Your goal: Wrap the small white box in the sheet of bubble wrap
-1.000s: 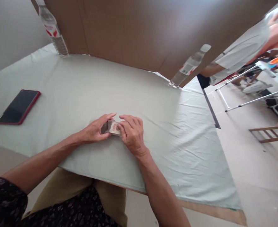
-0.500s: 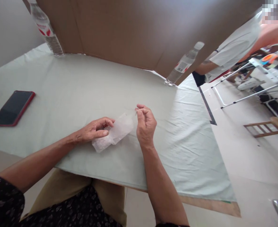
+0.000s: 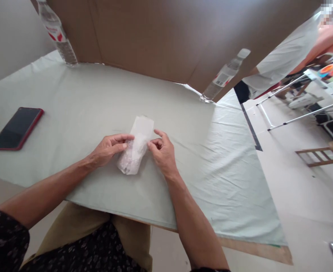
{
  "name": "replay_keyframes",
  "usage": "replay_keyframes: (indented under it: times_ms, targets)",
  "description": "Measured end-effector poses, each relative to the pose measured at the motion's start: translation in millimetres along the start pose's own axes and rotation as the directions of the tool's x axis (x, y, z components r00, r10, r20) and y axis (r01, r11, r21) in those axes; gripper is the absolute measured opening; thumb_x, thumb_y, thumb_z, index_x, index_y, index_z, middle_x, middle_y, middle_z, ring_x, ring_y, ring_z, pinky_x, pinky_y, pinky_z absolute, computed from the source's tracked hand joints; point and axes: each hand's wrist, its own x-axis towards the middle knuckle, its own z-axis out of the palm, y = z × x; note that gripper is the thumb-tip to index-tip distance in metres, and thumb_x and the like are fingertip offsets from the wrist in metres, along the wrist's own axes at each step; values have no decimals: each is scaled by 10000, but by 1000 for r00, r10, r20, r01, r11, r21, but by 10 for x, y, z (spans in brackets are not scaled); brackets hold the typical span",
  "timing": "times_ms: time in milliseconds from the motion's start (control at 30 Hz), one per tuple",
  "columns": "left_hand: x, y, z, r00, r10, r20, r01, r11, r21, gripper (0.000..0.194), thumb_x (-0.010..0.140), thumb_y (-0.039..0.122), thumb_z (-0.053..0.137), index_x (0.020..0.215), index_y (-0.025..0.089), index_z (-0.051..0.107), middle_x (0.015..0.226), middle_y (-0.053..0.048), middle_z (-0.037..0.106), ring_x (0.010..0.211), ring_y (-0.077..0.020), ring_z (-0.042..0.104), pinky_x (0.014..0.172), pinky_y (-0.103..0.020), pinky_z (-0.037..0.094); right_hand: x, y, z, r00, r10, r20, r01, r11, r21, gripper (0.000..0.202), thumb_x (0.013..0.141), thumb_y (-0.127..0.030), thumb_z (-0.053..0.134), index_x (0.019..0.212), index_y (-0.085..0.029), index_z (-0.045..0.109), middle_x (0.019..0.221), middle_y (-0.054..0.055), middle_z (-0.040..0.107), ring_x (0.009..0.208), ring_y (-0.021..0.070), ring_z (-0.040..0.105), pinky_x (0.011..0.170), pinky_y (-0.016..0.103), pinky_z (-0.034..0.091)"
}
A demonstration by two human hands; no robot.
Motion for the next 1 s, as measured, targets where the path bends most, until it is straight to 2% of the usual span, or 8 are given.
replay_keyframes:
  times_ms: [133,333,500,667,733,800,900,1000]
  targets:
    - [9,-16,5,999,41,-26,-42,999,-25,500,761,403,755,1174,129,695,1161,-126,716,1122,-268,633,1025,-418,453,2,-53,-24,968,-105,-229,88,992,-85,378,792,-331,649,1138,-209,557,776,-28,628,713,146,611,728,332,508]
    - [-9,34,37,997,66,39,-70,991,114,511,786,444,712,1189,141,629,1106,-117,701,1020,-243,657,908,-390,512,-188,-193,93,988,-152,32,152,897,-415,428,786,-517,659,1083,-211,626,1128,97,683,924,237,646,760,372,508]
    - [-4,4,101,977,212,-37,-160,830,534,332,709,432,753,905,187,645,1111,-81,651,962,-208,611,873,-360,508,-227,-151,222,976,-219,-4,189,851,-490,177,868,-329,509,802,-211,624,842,48,694,779,183,615,735,319,475]
    - [43,1,-32,943,244,-226,-78,823,563,83,737,255,573,695,184,575,1209,-94,632,1043,-220,614,907,-389,508,-93,-131,21,985,-102,-140,22,877,-481,173,835,-313,512,710,-215,580,684,2,634,656,159,559,657,290,430]
    - [73,13,-141,909,280,-308,-19,767,641,79,720,215,556,649,186,536,1201,-91,639,1053,-242,604,918,-434,502,-12,-90,-107,993,3,-118,-75,789,-610,158,795,-282,532,651,-218,547,633,1,605,623,167,538,636,302,403]
    - [100,17,-232,899,321,-300,36,626,779,104,688,178,572,607,193,508,1082,-87,667,1068,-280,581,974,-500,459,46,-49,-208,993,49,-103,-110,657,-746,87,746,-244,557,663,-217,555,671,15,626,638,183,546,652,319,398]
    - [101,25,-277,894,327,-305,129,464,876,62,662,163,608,692,196,566,992,-108,656,1025,-325,563,946,-552,447,38,-54,-235,975,-166,-146,-20,591,-806,127,752,-244,575,863,-202,621,867,55,689,685,192,585,752,371,435]
    - [47,58,-214,854,465,-234,8,437,899,256,707,164,582,960,184,620,1074,-128,639,1071,-320,554,954,-531,450,-62,-137,-130,894,-440,-86,225,606,-763,243,856,-349,569,1029,-191,634,1013,94,708,837,220,652,907,419,435]
